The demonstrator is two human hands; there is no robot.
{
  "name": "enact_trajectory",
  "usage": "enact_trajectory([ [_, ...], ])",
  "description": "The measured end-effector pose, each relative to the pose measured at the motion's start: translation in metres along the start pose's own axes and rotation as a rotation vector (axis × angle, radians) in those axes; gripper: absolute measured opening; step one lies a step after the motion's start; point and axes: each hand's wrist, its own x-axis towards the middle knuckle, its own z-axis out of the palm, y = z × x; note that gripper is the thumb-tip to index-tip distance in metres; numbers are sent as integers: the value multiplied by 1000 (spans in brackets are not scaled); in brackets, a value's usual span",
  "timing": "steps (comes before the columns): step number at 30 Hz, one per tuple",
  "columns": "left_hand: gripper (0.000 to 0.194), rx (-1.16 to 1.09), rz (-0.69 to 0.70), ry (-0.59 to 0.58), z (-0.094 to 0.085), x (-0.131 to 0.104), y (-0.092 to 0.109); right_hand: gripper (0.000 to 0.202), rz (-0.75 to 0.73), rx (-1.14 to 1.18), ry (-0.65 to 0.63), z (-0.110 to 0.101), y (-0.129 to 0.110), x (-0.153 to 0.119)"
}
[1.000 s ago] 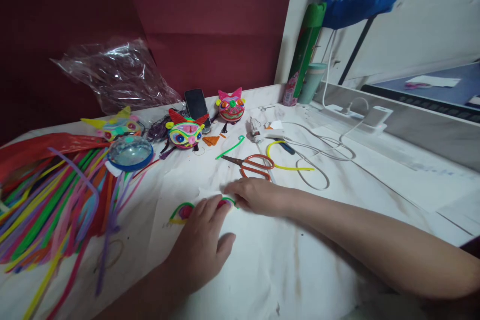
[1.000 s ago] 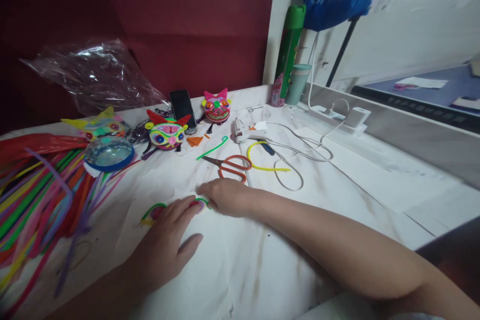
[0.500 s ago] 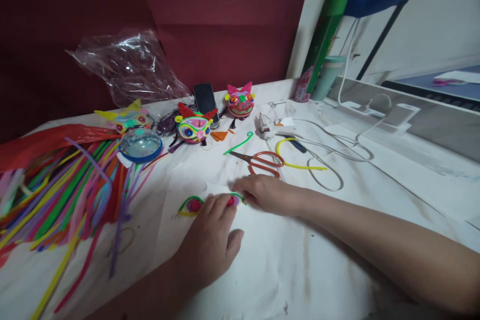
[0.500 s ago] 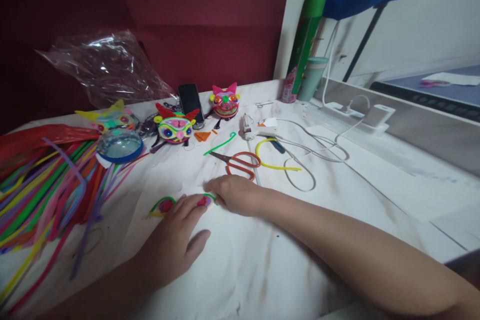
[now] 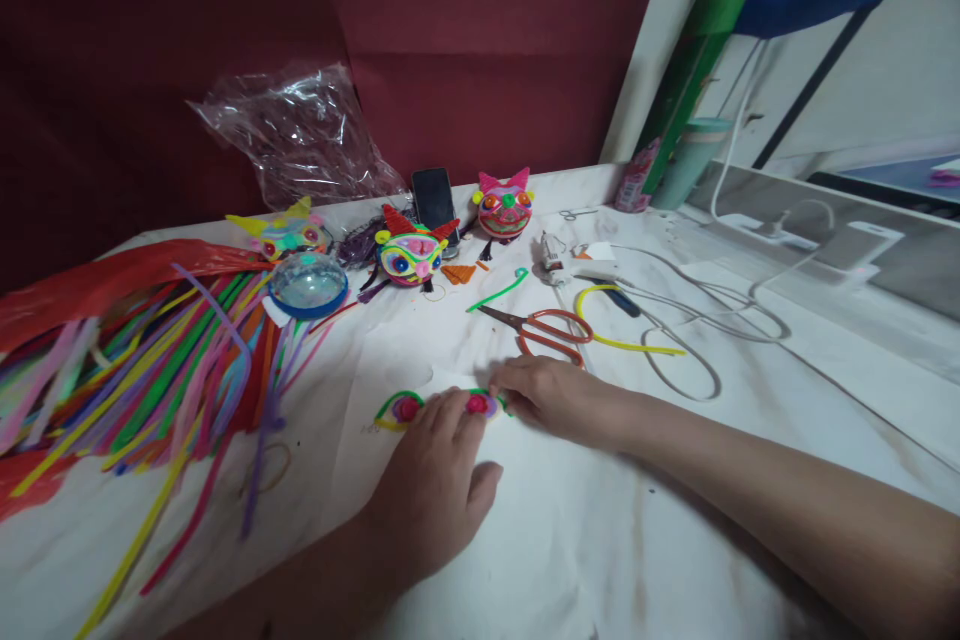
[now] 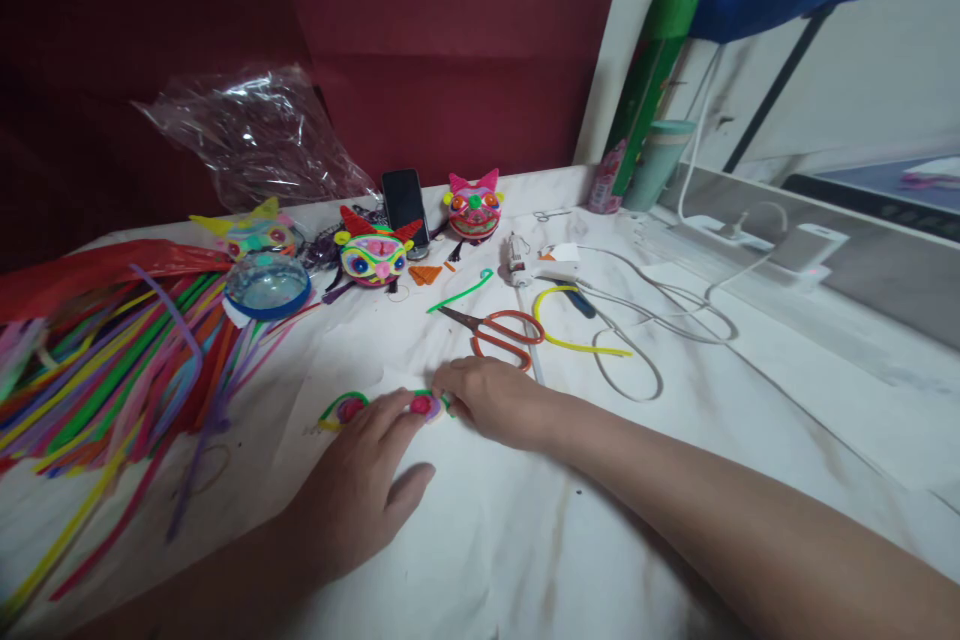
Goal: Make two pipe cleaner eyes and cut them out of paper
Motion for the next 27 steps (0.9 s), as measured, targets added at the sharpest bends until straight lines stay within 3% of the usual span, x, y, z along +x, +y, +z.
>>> enact_trajectory([
  [15, 13, 27, 63, 64, 5, -2, -2, 15, 107, -54, -2, -1, -4, 2],
  [27, 13, -51, 25, 57, 5, -3, -2, 18, 44, -61, 4, 1, -2, 1],
])
